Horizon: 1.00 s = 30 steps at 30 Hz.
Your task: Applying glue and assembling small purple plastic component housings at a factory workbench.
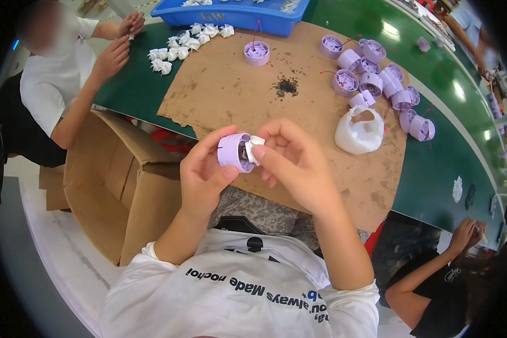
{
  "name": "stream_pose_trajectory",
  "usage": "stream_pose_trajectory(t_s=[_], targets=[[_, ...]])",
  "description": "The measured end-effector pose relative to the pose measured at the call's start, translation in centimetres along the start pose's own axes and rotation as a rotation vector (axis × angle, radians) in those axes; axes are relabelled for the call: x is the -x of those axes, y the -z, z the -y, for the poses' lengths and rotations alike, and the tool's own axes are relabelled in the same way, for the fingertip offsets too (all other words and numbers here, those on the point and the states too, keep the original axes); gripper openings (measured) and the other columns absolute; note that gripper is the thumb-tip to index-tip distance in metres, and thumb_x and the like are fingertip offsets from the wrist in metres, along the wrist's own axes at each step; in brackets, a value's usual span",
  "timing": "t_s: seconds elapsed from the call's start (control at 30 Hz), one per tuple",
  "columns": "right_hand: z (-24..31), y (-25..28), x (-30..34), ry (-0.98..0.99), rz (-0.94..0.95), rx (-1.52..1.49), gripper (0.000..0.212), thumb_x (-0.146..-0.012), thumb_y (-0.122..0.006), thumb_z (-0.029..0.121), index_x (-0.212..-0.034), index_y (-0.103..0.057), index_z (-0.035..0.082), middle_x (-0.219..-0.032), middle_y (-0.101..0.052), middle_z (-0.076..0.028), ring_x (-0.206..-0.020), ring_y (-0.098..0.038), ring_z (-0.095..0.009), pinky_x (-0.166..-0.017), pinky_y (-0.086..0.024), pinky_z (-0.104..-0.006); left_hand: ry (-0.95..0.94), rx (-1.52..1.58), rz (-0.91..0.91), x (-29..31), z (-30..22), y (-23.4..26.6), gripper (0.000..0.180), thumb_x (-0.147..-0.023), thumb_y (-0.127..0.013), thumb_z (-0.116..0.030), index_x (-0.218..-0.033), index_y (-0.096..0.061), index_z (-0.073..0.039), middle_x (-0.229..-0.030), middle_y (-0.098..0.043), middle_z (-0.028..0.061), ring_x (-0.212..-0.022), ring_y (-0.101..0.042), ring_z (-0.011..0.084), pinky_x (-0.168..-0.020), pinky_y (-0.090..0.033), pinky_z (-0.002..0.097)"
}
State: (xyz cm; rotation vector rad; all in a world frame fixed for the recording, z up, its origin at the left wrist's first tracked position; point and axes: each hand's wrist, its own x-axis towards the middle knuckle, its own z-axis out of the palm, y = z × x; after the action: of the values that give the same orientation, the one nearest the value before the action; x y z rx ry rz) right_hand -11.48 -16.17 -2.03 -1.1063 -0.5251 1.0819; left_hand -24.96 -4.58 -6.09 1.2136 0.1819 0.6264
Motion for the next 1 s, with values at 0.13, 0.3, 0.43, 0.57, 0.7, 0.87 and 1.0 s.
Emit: stream_pose_trajectory(t_s=[0.13,0.3,0.43,0.57,0.7,0.87,1.0], targets=[[-0.6,0.5,1.2,0.142,-0.015,0.168,0.019,-0.085,-0.065,0.006,-0.1,-0.055,-0.001,-0.089,-0.058,-0.004,-0.08,-0.056,-0.008,-0.067,-0.045,-0.0213,0.064,0.107,0.054,0.1,-0.1,-0.2,0.051,-0.082,-0.067,0.001,-0.127,-0.046,0.008,-0.119,-0.054,0.0129,-0.11,-0.055,0.0198,-0.093,-0.046,0.0332],[-1.1,-1.0,3.2,0.336,-0.235,0.528,0.018,-0.083,-0.062,0.0,-0.1,-0.058,-0.002,-0.095,-0.058,-0.007,-0.089,-0.056,-0.014,-0.078,-0.046,-0.0252,0.117,0.125,0.041,0.5,-0.5,-1.0,0.047,-0.081,-0.07,-0.002,-0.124,-0.051,0.004,-0.117,-0.056,0.0077,-0.107,-0.055,0.0148,-0.091,-0.048,0.0305],[-1.7,-2.0,3.2,0.463,-0.188,0.573,0.015,-0.082,-0.059,-0.001,-0.096,-0.055,-0.003,-0.093,-0.054,-0.008,-0.086,-0.053,-0.017,-0.078,-0.043,-0.0261,0.098,0.11,0.093,0.9,-1.4,-0.5,0.047,-0.082,-0.068,-0.002,-0.125,-0.051,0.005,-0.117,-0.05,0.0067,-0.11,-0.053,0.0147,-0.093,-0.045,0.0282],[-1.8,-2.1,3.7,0.539,-0.214,0.655,0.013,-0.082,-0.057,-0.001,-0.094,-0.053,-0.004,-0.09,-0.052,-0.01,-0.083,-0.051,-0.019,-0.076,-0.042,-0.0265,0.113,0.158,0.119,1.0,-2.1,-0.4,0.047,-0.083,-0.066,0.0,-0.126,-0.049,0.006,-0.117,-0.049,0.0076,-0.112,-0.053,0.016,-0.096,-0.045,0.0294],[-2.0,-1.8,4.8,0.547,-0.192,0.824,0.015,-0.082,-0.059,0.002,-0.094,-0.054,-0.004,-0.089,-0.053,-0.011,-0.081,-0.052,-0.021,-0.073,-0.042,-0.0269,0.165,0.211,0.146,1.5,-2.7,-1.8,0.046,-0.083,-0.067,-0.001,-0.125,-0.05,0.005,-0.117,-0.05,0.0078,-0.111,-0.053,0.0161,-0.092,-0.047,0.0301],[-0.3,-0.1,7.8,0.538,-0.058,0.574,0.024,-0.079,-0.064,0.01,-0.097,-0.058,-0.004,-0.082,-0.056,-0.01,-0.071,-0.053,-0.018,-0.062,-0.039,-0.0262,-0.088,-0.205,0.176,1.7,-3.8,-3.0,0.044,-0.08,-0.071,-0.005,-0.12,-0.054,0.002,-0.111,-0.054,0.0072,-0.105,-0.056,0.0169,-0.089,-0.048,0.0305],[1.0,0.3,10.6,0.649,-0.284,0.767,0.059,-0.067,-0.081,0.026,-0.113,-0.057,-0.004,-0.08,-0.058,-0.009,-0.065,-0.052,-0.017,-0.055,-0.037,-0.0258,-0.056,-0.003,0.192,0.0,-3.9,-3.0,0.048,-0.08,-0.07,-0.001,-0.123,-0.05,0.003,-0.117,-0.053,0.0102,-0.108,-0.057,0.0199,-0.091,-0.048,0.0326]])
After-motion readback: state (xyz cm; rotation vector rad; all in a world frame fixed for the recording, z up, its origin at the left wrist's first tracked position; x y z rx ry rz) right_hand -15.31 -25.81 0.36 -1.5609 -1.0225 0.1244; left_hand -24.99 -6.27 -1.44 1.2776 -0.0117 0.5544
